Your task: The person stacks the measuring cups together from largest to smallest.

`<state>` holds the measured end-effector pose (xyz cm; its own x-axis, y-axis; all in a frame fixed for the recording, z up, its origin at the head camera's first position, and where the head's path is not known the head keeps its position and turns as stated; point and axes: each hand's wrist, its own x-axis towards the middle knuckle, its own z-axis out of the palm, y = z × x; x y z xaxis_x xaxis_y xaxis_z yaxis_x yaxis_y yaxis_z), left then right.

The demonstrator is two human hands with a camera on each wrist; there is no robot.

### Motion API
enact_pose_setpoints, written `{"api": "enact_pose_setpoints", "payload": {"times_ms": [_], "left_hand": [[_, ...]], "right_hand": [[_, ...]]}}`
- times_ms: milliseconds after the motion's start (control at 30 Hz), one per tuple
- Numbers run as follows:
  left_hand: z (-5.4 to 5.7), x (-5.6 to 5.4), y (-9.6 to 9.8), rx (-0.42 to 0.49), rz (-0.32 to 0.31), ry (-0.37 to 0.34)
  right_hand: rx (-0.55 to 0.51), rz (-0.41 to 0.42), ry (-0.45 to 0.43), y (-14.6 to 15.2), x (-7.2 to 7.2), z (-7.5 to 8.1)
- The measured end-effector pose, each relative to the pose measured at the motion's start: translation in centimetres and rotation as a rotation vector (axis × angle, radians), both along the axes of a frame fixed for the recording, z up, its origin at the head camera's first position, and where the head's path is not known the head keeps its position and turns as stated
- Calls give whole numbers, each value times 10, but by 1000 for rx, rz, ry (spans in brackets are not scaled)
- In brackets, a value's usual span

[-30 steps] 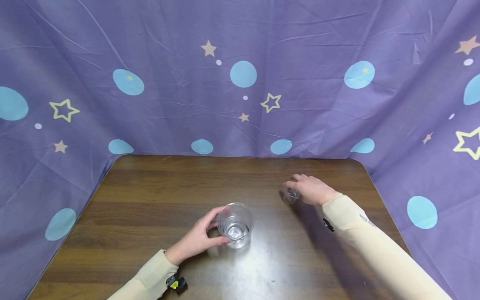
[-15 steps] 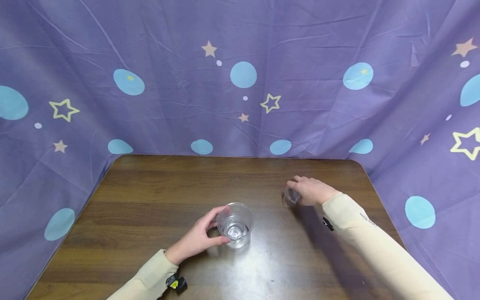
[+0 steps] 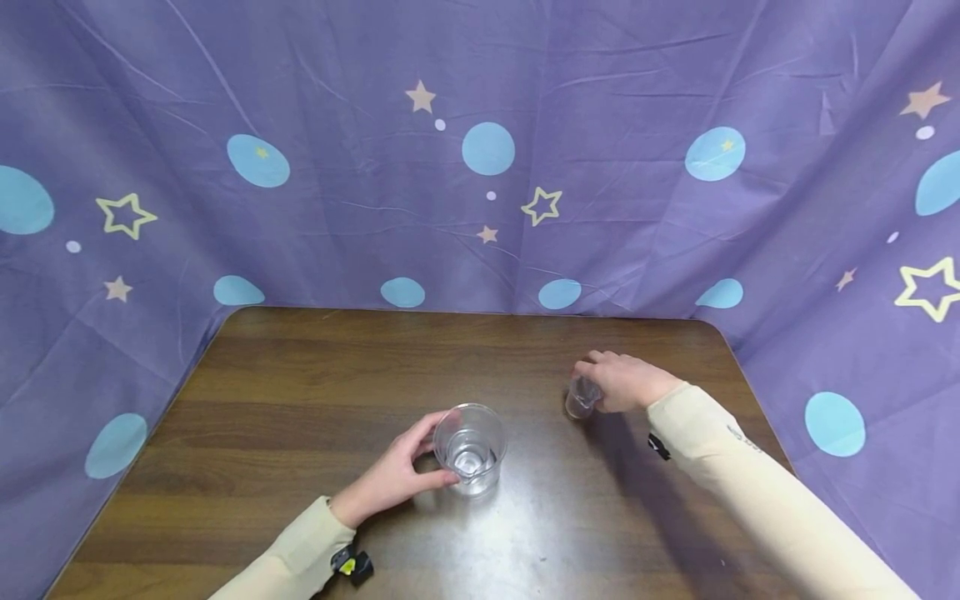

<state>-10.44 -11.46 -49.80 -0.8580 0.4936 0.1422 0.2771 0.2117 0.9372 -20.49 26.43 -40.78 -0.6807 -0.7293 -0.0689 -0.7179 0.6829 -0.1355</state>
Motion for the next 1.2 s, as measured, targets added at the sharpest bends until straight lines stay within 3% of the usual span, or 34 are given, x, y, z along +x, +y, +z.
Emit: {"api": "enact_pose_setpoints", "payload": {"times_ms": [400, 933, 1200], "left_hand": [[1, 0, 0, 1, -11, 15], [1, 0, 0, -3, -3, 0], [2, 0, 0, -14, 3, 0]], "right_hand": [[-22, 56, 22, -8, 12, 21], [10, 33, -12, -28, 34, 50], [6, 91, -18, -42, 39, 63]]}}
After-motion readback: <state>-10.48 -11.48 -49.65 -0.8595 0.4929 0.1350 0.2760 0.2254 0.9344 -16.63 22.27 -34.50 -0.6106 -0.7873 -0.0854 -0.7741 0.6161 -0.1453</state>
